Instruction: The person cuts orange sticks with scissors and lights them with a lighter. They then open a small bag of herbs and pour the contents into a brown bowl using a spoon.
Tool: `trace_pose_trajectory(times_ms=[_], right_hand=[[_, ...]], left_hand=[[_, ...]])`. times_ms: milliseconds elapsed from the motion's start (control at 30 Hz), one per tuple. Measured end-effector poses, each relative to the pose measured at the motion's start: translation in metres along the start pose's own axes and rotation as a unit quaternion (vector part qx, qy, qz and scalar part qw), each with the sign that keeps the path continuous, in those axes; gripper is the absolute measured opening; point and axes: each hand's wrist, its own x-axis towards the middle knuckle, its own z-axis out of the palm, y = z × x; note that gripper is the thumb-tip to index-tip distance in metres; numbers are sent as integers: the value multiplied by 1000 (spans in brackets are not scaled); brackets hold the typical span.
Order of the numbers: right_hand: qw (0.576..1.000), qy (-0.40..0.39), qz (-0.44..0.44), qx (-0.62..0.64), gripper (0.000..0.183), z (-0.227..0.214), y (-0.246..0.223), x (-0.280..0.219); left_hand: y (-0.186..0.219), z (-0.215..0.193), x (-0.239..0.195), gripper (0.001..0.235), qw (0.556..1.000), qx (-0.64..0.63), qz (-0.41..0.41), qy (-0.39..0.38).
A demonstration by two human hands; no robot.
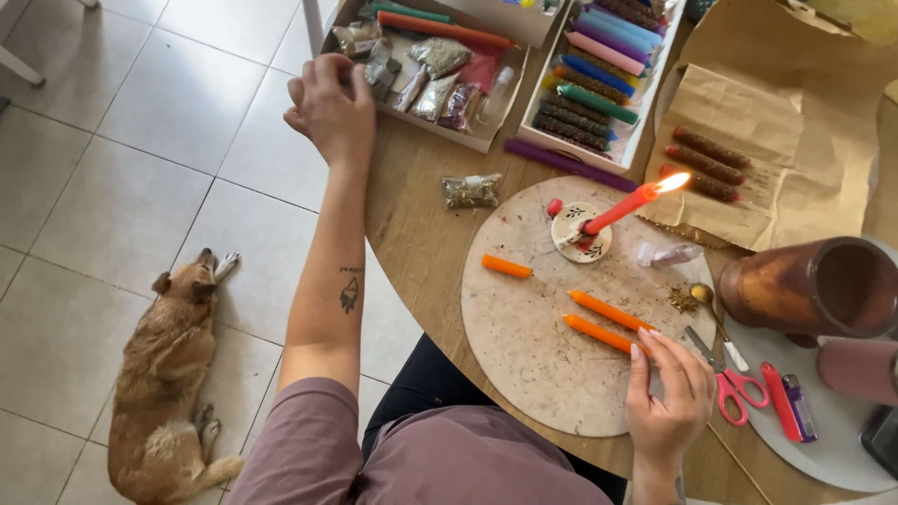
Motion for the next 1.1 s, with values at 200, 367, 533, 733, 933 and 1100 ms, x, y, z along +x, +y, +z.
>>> trace_pose_trajectory(times_ms=[200, 367, 533, 733, 933, 1100], right_hand=[[1000, 3, 15, 10, 11, 2, 4, -2], [1000, -14, 18, -6, 13, 4, 9, -6], [999, 15, 19, 43, 11, 0, -1, 2], [998, 15, 35, 44, 12, -1, 3, -4], [995, 49, -2, 86, 10, 2, 7, 1], [994, 53, 14, 97, 9, -2, 4, 2]], left_hand=[[7, -4, 3, 20, 989, 100, -21, -105], [-2, -5, 14, 13, 984, 98, 44, -141], [14, -20, 19, 25, 977, 29, 134, -165], [74, -80, -35, 37, 935, -205, 280, -71], [82, -67, -97, 10, 853, -369, 367, 35], [105, -80, -113, 13, 824, -388, 411, 49]])
